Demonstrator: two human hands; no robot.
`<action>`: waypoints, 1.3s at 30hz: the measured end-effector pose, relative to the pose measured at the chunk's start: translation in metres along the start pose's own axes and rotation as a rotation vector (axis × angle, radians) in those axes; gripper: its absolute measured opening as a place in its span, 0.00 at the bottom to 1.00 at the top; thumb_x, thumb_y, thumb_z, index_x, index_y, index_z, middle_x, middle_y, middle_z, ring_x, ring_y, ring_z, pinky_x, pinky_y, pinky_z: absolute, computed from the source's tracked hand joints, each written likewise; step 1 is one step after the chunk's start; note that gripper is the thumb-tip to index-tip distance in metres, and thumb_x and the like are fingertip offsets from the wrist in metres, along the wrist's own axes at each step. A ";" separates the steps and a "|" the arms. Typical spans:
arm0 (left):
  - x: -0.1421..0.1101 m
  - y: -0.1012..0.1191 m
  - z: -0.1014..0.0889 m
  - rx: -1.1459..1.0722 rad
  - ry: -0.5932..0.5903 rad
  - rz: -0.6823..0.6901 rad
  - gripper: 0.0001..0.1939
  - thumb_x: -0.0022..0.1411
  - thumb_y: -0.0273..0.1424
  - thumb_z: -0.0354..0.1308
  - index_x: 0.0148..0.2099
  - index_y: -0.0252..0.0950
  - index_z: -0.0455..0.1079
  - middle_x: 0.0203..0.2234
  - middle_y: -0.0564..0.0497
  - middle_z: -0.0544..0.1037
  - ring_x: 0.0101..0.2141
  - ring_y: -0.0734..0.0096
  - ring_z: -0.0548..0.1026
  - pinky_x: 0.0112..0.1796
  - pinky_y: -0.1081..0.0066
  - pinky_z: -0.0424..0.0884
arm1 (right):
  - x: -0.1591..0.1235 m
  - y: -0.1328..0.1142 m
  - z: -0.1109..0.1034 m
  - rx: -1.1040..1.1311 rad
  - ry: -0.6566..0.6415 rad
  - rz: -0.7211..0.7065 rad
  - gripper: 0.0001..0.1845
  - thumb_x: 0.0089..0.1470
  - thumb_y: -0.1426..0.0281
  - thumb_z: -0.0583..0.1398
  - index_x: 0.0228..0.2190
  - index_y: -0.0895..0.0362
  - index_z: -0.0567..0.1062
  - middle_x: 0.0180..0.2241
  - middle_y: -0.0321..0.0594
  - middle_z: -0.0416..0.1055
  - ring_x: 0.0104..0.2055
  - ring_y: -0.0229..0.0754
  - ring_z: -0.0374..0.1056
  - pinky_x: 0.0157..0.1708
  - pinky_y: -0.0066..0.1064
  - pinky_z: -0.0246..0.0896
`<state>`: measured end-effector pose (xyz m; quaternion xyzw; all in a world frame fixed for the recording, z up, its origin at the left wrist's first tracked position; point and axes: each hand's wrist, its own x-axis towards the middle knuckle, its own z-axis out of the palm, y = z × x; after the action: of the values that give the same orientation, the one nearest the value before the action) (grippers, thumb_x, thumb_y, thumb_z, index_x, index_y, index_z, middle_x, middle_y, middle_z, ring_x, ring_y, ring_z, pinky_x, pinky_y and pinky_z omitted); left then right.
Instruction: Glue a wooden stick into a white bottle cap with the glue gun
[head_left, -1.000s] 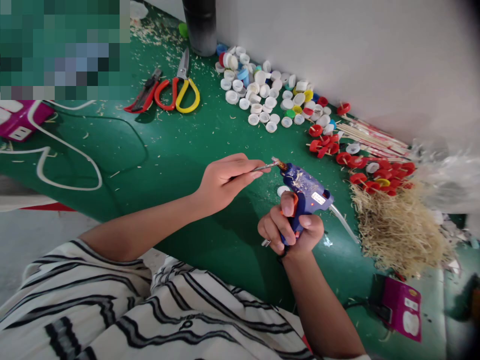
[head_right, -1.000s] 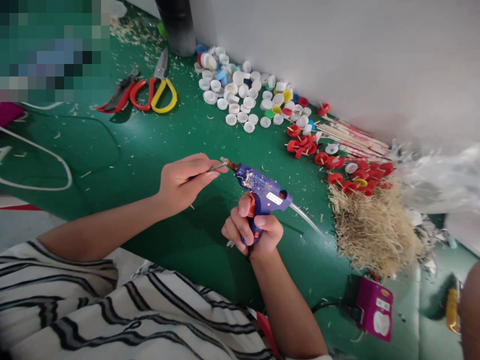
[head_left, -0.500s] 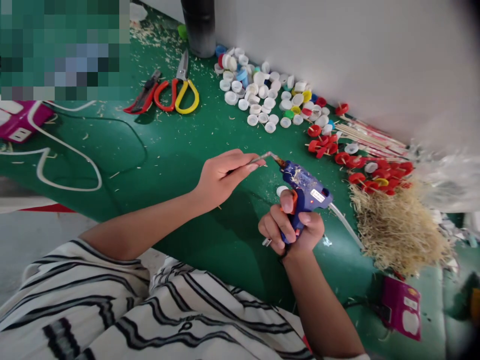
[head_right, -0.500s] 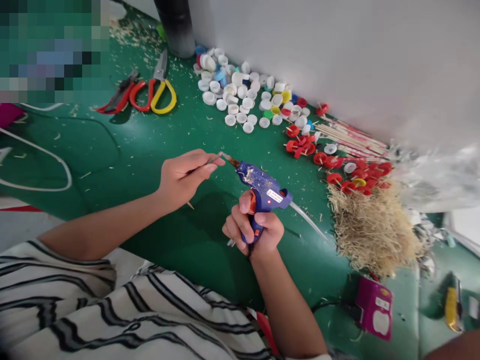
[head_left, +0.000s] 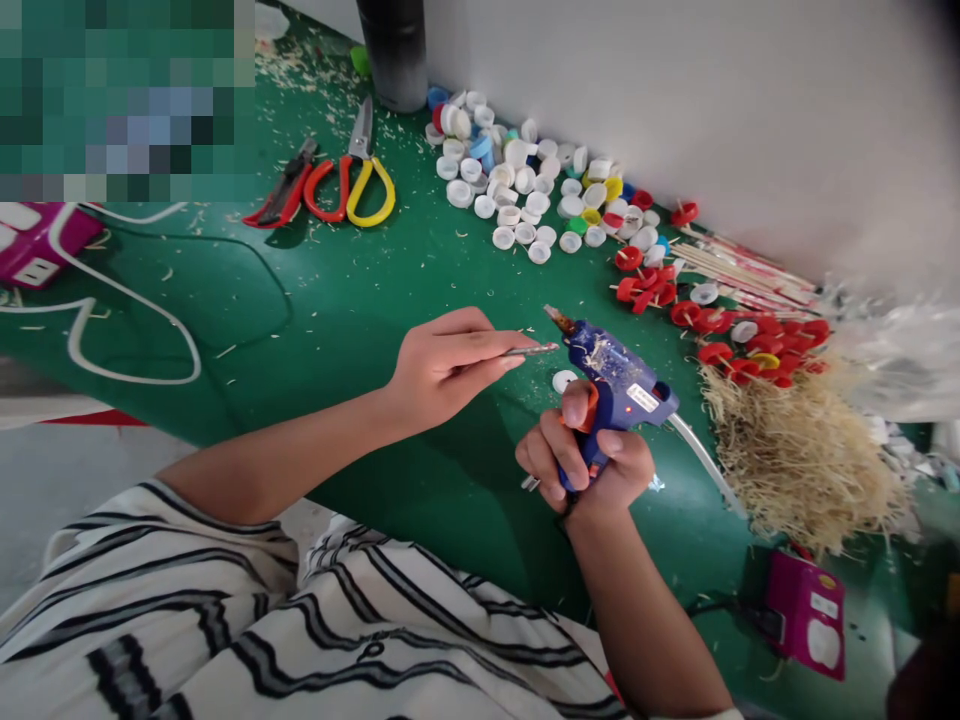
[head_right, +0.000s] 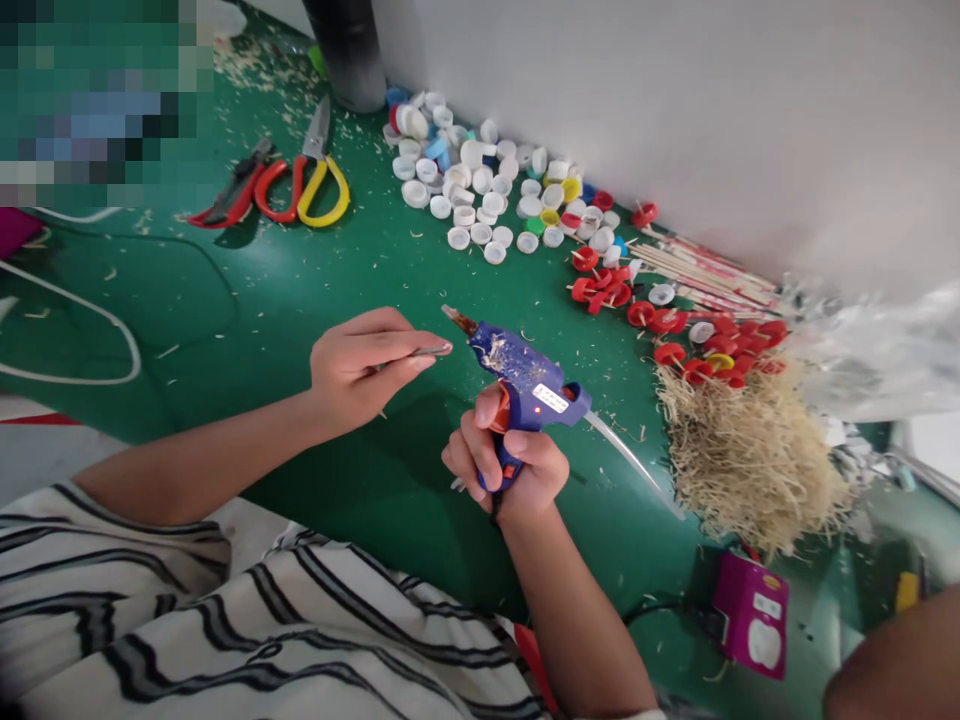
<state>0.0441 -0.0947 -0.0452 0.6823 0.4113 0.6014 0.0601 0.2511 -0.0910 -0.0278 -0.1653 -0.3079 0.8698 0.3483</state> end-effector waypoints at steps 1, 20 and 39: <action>0.000 -0.001 0.000 -0.003 0.003 -0.025 0.10 0.72 0.29 0.66 0.51 0.41 0.87 0.31 0.51 0.85 0.29 0.78 0.78 0.31 0.76 0.74 | -0.001 0.001 0.001 -0.007 -0.001 0.005 0.09 0.55 0.57 0.64 0.35 0.48 0.78 0.12 0.23 0.55 0.10 0.35 0.49 0.18 0.30 0.45; 0.005 -0.012 -0.002 -0.108 0.115 -0.472 0.16 0.74 0.43 0.64 0.45 0.38 0.88 0.24 0.53 0.81 0.22 0.80 0.71 0.24 0.74 0.67 | -0.005 0.003 -0.001 -0.052 -0.085 0.024 0.11 0.54 0.56 0.66 0.32 0.48 0.73 0.12 0.24 0.57 0.11 0.34 0.52 0.19 0.30 0.45; 0.006 -0.005 -0.002 -0.147 0.025 -0.321 0.10 0.71 0.37 0.67 0.43 0.40 0.88 0.29 0.51 0.86 0.25 0.78 0.74 0.28 0.74 0.69 | -0.002 0.006 -0.004 -0.048 -0.067 -0.036 0.08 0.56 0.61 0.64 0.35 0.49 0.81 0.12 0.25 0.58 0.13 0.34 0.53 0.20 0.29 0.48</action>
<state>0.0397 -0.0881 -0.0428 0.5938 0.4707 0.6211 0.2001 0.2522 -0.0941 -0.0345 -0.1389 -0.3428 0.8608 0.3495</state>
